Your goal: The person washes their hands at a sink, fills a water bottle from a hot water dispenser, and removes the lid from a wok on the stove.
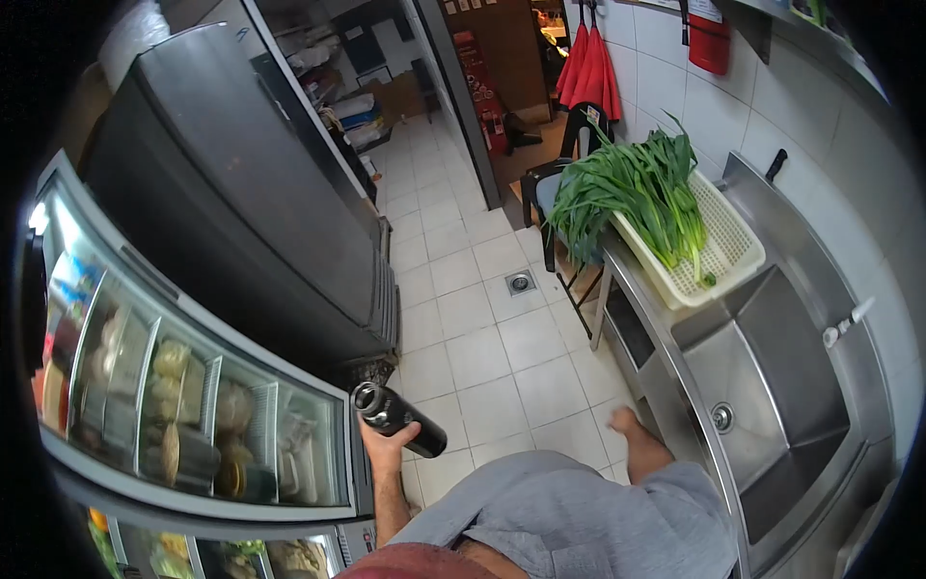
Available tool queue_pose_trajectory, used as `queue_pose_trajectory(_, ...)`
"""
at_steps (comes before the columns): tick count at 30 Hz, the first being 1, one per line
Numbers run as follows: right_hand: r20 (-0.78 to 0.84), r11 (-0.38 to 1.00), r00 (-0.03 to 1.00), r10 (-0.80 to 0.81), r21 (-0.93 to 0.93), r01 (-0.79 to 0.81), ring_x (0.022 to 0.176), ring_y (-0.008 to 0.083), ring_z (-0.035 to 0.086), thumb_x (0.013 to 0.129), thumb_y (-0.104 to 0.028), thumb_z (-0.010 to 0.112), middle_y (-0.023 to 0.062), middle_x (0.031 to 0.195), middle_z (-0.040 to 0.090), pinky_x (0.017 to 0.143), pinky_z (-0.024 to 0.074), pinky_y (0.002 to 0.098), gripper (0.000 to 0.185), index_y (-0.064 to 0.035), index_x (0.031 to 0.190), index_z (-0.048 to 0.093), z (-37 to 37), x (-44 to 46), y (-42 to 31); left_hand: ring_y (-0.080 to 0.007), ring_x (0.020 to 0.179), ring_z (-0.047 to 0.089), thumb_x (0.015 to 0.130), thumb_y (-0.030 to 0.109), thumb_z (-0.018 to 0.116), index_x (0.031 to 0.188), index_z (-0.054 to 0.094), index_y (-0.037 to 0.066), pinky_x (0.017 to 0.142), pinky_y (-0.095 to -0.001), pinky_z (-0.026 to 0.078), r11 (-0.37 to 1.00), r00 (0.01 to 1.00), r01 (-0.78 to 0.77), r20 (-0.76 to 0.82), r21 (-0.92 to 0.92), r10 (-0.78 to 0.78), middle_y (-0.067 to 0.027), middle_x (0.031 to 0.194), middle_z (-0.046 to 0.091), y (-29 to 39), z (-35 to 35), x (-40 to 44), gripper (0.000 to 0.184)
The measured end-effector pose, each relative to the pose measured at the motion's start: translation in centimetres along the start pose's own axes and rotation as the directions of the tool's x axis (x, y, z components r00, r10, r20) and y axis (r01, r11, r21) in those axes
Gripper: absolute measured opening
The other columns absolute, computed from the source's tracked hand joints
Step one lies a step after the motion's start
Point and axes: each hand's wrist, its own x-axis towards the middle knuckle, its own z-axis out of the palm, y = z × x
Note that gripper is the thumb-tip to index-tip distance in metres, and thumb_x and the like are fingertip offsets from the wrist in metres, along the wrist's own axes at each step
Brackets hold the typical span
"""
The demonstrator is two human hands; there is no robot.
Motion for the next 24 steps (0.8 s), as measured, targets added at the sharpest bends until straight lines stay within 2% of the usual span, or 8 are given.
queue_pose_trajectory(1, -0.028, 0.989, 1.000, -0.006, 0.147, 0.010, 0.096, 0.0343, 0.059, 0.066, -0.042, 0.069, 0.0203, 0.098, 0.063, 0.083, 0.0471, 0.0434, 0.051, -0.0055, 0.101, 0.064, -4.3, 4.6, -2.7, -0.0201, 0.094, 0.054, 0.050, 0.004, 0.084, 0.117, 0.042, 0.003, 0.087, -0.0353, 0.045, 0.999, 0.999, 0.027, -0.032, -0.030, -0.028, -0.0076, 0.102, 0.053, -0.7, 0.0, 2.4, 0.079)
queue_pose_trajectory(2, -0.113, 0.992, 0.992, -0.062, 0.101, 0.074, 0.100, 0.0343, 0.058, 0.068, -0.036, 0.069, 0.0219, 0.104, 0.061, 0.088, 0.0458, 0.0412, 0.051, -0.0043, 0.108, 0.062, -9.4, 7.6, -6.5, -0.0200, 0.094, 0.054, 0.050, 0.003, 0.084, 0.118, 0.042, 0.003, 0.088, -0.0355, 0.045, 0.997, 0.996, 0.050, -0.065, -0.062, -0.054, -0.0074, 0.102, 0.053, -1.5, 0.3, 4.9, 0.080)
queue_pose_trajectory(3, -0.227, 0.934, 0.971, -0.071, 0.327, 0.144, 0.102, 0.0330, 0.059, 0.069, -0.028, 0.069, 0.0204, 0.108, 0.061, 0.088, 0.0457, 0.0392, 0.052, -0.0034, 0.113, 0.059, -12.9, 10.8, -9.4, -0.0195, 0.094, 0.055, 0.051, 0.001, 0.083, 0.119, 0.041, 0.003, 0.088, -0.0357, 0.045, 0.996, 0.996, 0.021, -0.079, -0.085, -0.028, -0.0071, 0.103, 0.053, -1.4, 0.8, 7.4, 0.080)
queue_pose_trajectory(6, -0.150, 0.757, 0.985, -0.090, 0.632, 0.166, 0.088, 0.0210, 0.061, 0.070, -0.017, 0.071, 0.0129, 0.096, 0.063, 0.078, 0.0488, 0.0313, 0.048, -0.0021, 0.113, 0.058, -25.0, 17.6, -19.4, -0.0195, 0.093, 0.055, 0.051, 0.000, 0.083, 0.120, 0.041, 0.003, 0.087, -0.0356, 0.045, 0.997, 0.995, -0.002, -0.095, -0.076, -0.005, -0.0068, 0.103, 0.053, -3.3, 2.2, 15.6, 0.080)
queue_pose_trajectory(10, -0.192, 0.660, 0.963, -0.187, 0.702, 0.268, 0.082, 0.0170, 0.059, 0.070, -0.016, 0.073, 0.0096, 0.088, 0.062, 0.075, 0.0491, 0.0298, 0.049, -0.0023, 0.113, 0.058, -30.2, 25.3, -27.9, -0.0175, 0.094, 0.054, 0.051, 0.004, 0.085, 0.115, 0.043, 0.004, 0.086, -0.0342, 0.045, 0.997, 1.000, 0.029, 0.009, -0.069, -0.028, -0.0056, 0.102, 0.054, -6.6, 4.7, 28.2, 0.077)
queue_pose_trajectory(16, -0.034, 0.490, 0.932, -0.360, 0.843, 0.220, 0.101, 0.0221, 0.053, 0.067, -0.022, 0.080, 0.0122, 0.116, 0.051, 0.083, 0.0466, 0.0353, 0.080, -0.0108, 0.135, 0.040, -42.5, 29.7, -35.5, -0.0186, 0.091, 0.057, 0.053, 0.009, 0.085, 0.112, 0.042, 0.003, 0.083, -0.0348, 0.048, 1.000, 0.907, 0.016, 0.420, -0.015, -0.008, -0.0083, 0.100, 0.057, -4.6, 14.0, 46.4, 0.073)
queue_pose_trajectory(18, -0.201, 0.414, 0.909, -0.364, 0.839, 0.352, 0.111, 0.0291, 0.046, 0.060, -0.024, 0.084, 0.0183, 0.130, 0.036, 0.094, 0.0417, 0.0404, 0.106, -0.0139, 0.144, 0.020, -47.1, 32.0, -36.8, -0.0185, 0.092, 0.058, 0.053, 0.012, 0.085, 0.110, 0.042, 0.002, 0.084, -0.0346, 0.048, 1.000, 0.853, -0.027, 0.522, 0.006, 0.020, -0.0097, 0.101, 0.058, -4.4, 17.7, 51.6, 0.072)
queue_pose_trajectory(24, -0.533, 0.348, 0.808, -0.250, 0.730, 0.589, 0.125, 0.0289, 0.035, 0.056, -0.017, 0.087, 0.0157, 0.135, 0.030, 0.105, 0.0320, 0.0401, 0.113, -0.0083, 0.143, 0.016, -56.0, 44.4, -37.0, -0.0172, 0.093, 0.060, 0.054, 0.009, 0.085, 0.113, 0.043, 0.003, 0.082, -0.0332, 0.051, 0.980, 0.733, -0.065, 0.658, -0.186, 0.173, -0.0092, 0.104, 0.058, -6.2, 29.7, 65.5, 0.073)
